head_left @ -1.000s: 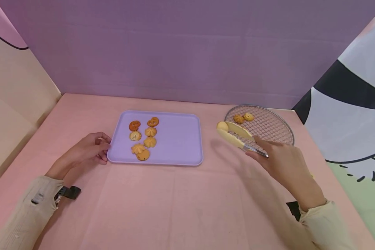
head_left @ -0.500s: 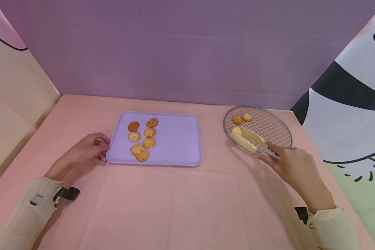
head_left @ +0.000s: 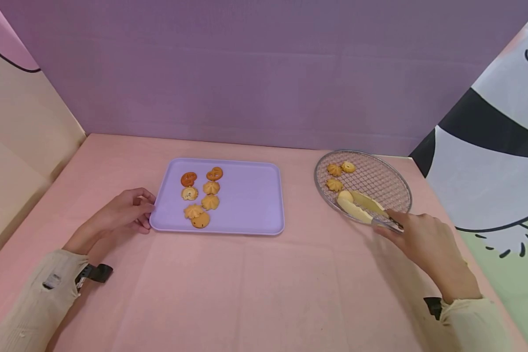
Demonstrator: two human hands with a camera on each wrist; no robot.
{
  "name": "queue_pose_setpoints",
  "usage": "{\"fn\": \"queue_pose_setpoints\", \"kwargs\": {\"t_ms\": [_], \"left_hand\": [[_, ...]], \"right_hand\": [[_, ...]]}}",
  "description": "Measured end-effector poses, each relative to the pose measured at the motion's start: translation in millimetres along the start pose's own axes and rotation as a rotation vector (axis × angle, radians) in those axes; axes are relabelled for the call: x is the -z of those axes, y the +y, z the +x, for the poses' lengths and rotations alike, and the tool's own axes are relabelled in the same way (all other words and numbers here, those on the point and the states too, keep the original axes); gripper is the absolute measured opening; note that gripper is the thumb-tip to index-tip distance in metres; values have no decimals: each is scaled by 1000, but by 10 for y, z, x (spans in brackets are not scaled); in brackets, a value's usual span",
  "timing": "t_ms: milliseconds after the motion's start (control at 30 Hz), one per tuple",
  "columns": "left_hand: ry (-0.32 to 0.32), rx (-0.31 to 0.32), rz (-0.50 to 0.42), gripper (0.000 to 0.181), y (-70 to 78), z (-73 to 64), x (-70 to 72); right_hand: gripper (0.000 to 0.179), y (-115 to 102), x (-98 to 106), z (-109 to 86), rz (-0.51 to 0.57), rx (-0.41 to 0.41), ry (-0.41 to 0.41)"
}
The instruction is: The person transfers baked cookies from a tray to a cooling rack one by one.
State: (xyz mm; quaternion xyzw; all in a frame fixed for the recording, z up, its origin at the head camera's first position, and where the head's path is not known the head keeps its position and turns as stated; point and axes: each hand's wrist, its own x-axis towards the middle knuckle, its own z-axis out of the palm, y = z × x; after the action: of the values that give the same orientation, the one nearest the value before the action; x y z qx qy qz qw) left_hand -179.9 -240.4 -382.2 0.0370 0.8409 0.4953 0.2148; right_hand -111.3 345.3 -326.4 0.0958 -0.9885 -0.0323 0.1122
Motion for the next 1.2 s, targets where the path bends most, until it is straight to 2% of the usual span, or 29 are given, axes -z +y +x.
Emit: {"fn": "queue_pose_setpoints", "kwargs": {"t_ms": [267, 500, 633, 933, 1200], "left_hand": [[0, -1, -8, 39, 10, 1, -4], [-2, 3, -9, 38, 10, 3, 2], [-1, 0, 0, 38, 2, 5, 4], [-5, 0, -10, 38, -9, 10, 5], [-4, 6, -13, 38, -7, 12, 7]], "right_hand": [[58, 34, -53, 7, 9, -2, -8], [60, 48, -25, -1, 6, 5, 43], [64, 37, -12, 0, 6, -14, 34], [66, -39, 25, -10, 10, -16, 79], [64, -176, 89, 28, 44, 28, 135]]}}
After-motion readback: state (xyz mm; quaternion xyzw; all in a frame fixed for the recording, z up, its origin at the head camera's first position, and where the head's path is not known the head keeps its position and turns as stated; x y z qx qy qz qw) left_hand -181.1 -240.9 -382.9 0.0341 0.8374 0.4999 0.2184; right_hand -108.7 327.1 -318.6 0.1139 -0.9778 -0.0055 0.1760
